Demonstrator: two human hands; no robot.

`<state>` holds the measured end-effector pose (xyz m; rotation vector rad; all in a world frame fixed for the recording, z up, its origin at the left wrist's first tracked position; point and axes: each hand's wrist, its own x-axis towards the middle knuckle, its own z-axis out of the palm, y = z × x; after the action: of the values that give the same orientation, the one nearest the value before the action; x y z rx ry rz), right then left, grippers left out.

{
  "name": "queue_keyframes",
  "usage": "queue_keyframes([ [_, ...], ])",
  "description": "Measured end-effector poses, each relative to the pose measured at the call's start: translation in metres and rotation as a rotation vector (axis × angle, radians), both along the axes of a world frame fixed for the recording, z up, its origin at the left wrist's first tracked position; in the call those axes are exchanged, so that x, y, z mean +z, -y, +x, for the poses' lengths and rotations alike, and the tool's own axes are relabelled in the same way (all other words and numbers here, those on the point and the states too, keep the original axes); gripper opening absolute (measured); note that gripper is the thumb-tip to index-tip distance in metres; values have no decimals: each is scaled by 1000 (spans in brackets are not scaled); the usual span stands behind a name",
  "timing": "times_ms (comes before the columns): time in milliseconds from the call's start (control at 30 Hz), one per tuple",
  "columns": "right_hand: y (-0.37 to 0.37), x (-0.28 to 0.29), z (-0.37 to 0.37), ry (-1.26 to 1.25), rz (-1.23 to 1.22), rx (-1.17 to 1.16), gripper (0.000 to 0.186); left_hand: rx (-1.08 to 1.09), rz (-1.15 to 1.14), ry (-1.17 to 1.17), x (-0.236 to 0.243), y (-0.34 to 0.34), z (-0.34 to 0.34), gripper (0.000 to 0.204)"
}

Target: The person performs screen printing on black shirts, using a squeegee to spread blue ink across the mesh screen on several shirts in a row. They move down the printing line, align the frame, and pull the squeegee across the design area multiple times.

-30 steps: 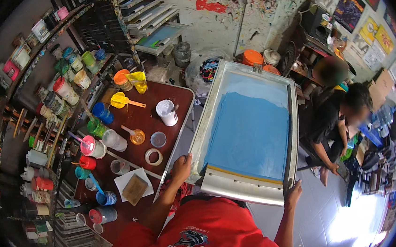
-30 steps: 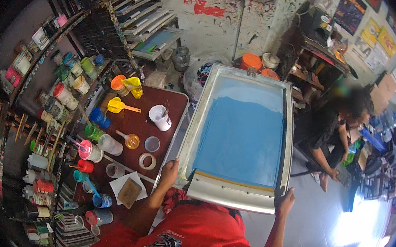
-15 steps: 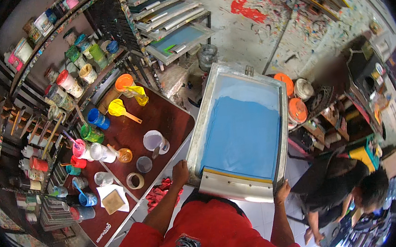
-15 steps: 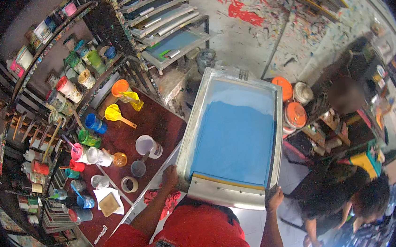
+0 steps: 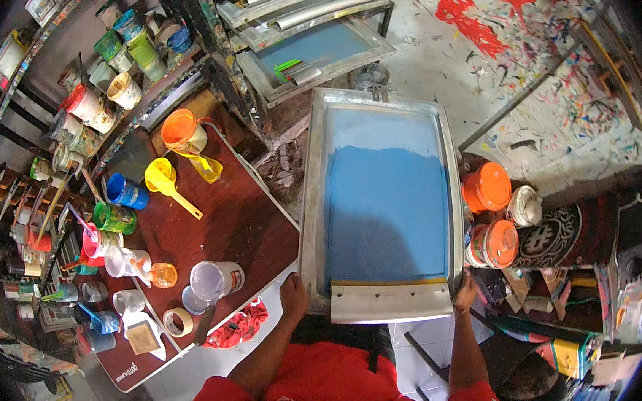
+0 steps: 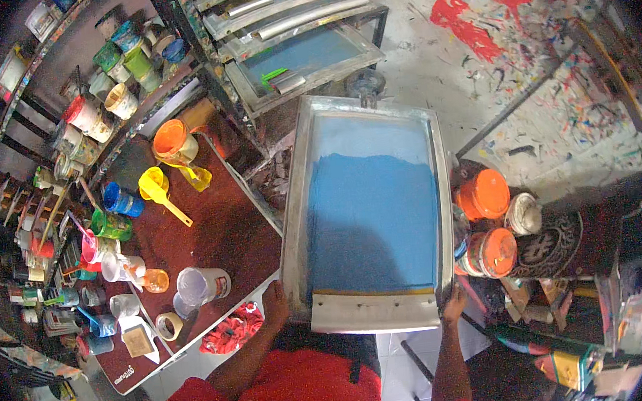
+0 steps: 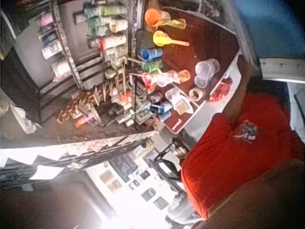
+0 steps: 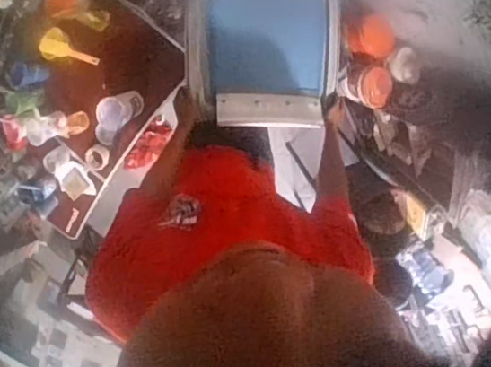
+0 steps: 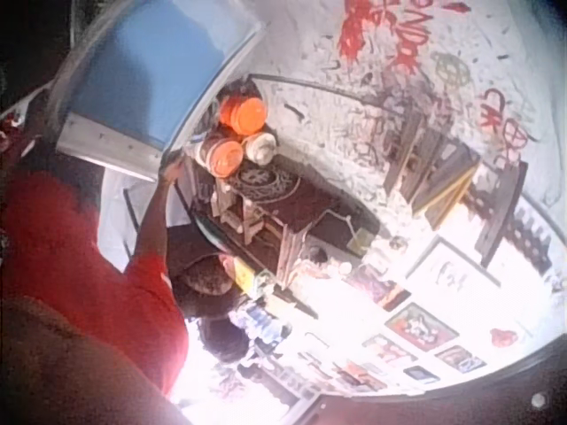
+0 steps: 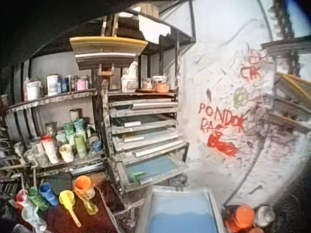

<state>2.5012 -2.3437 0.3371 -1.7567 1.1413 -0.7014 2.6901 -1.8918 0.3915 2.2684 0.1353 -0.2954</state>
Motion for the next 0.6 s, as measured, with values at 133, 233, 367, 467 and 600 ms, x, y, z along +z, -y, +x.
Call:
queue_keyframes([
  [133,75,-53,55,-74,108,158,35,79,116,176,-50,22,32,36],
  [233,98,-49,123,-125,377,304,32,86,192,120,-85,28,60,37],
  [367,94,-27,208,-17,-36,401,39,182,253,19,-45,57,85,39],
  [467,113,-31,248,-30,-54,424,37,317,214,143,-21,81,100,42],
  [600,156,-52,282,-48,127,484,34,316,108,151,-22,96,122,43],
])
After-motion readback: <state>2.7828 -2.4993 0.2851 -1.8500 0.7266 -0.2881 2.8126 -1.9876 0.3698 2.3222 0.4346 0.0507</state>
